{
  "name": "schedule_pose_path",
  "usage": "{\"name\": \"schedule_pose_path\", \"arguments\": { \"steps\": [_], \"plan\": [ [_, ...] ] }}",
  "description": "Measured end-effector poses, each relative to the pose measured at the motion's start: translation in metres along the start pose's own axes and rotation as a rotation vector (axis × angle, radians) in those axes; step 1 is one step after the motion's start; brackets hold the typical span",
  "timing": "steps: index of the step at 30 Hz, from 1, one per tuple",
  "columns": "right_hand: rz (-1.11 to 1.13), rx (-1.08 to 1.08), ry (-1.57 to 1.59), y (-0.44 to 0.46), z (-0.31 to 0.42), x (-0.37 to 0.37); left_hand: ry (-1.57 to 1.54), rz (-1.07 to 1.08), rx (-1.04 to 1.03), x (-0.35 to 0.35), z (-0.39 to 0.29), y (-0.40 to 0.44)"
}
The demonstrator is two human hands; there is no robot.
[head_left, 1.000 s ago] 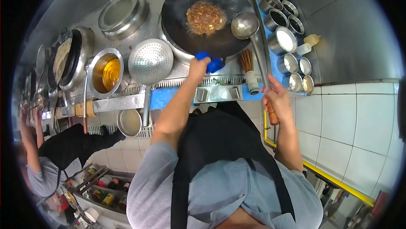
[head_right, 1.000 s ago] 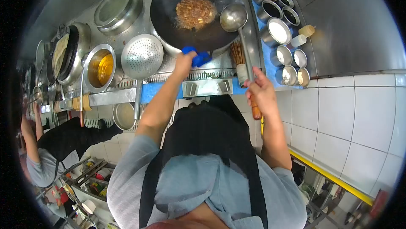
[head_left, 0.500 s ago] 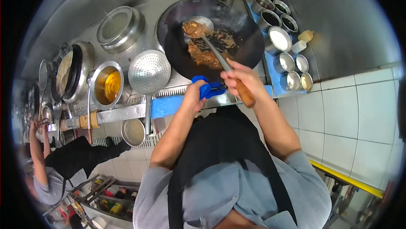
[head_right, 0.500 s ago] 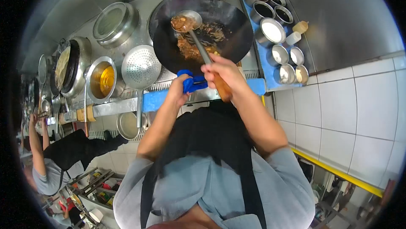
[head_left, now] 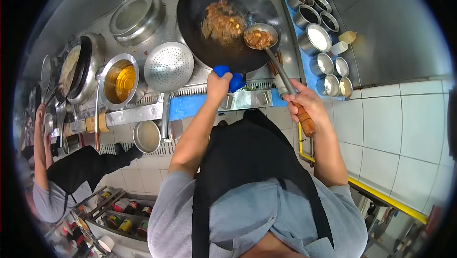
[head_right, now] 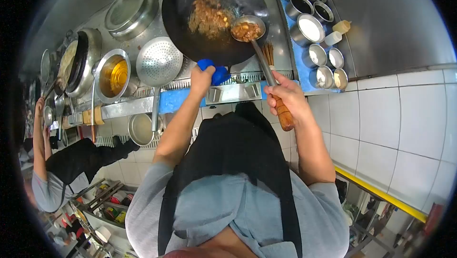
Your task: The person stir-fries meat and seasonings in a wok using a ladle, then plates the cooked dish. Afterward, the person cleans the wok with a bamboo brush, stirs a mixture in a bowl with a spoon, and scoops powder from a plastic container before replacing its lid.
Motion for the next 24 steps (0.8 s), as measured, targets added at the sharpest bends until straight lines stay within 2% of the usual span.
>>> {"name": "schedule_pose_path", "arguments": {
  "steps": [3, 6, 10, 13, 14, 18, 21, 22, 24],
  "plan": [
    [-0.012, -0.012, -0.129, 0.006, -0.012, -0.012, 0.359, -0.152, -0.149, 0.008, 0.017, -0.006],
    [0.086, 0.085, -0.088, -0.001, 0.009, -0.070, 0.320, -0.098, -0.151, 0.011, 0.005, -0.006],
    [0.184, 0.189, 0.093, 0.025, 0.028, -0.078, 0.230, -0.094, -0.127, 0.006, -0.011, -0.003],
    [0.254, 0.215, 0.236, 0.044, 0.037, -0.068, -0.418, -0.069, 0.238, 0.004, 0.020, 0.014],
    [0.273, 0.214, 0.219, 0.038, 0.038, -0.067, -0.537, -0.064, 0.448, 0.002, 0.000, 0.003],
    [0.206, 0.150, 0.197, 0.020, 0.025, -0.035, -0.680, -0.066, 0.573, -0.011, -0.014, -0.017],
    [0.175, 0.077, 0.113, 0.023, 0.023, -0.002, -0.420, -0.122, 0.407, -0.023, -0.026, -0.023],
    [0.164, 0.062, 0.071, 0.025, 0.019, 0.007, -0.415, -0.142, 0.235, -0.023, -0.002, -0.015],
    [0.166, 0.056, 0.034, 0.031, 0.019, 0.021, -0.154, -0.211, 0.019, -0.017, 0.007, -0.020]
  ]
}}
Point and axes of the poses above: each hand's wrist, its own y-axis towards the middle knuckle, its own x-axis out of the back of the hand, z = x × y, the point moved 3 cm from there along y, towards the middle knuckle, and after that the axes turned 4 degrees about -y, right-handed, at the moved point
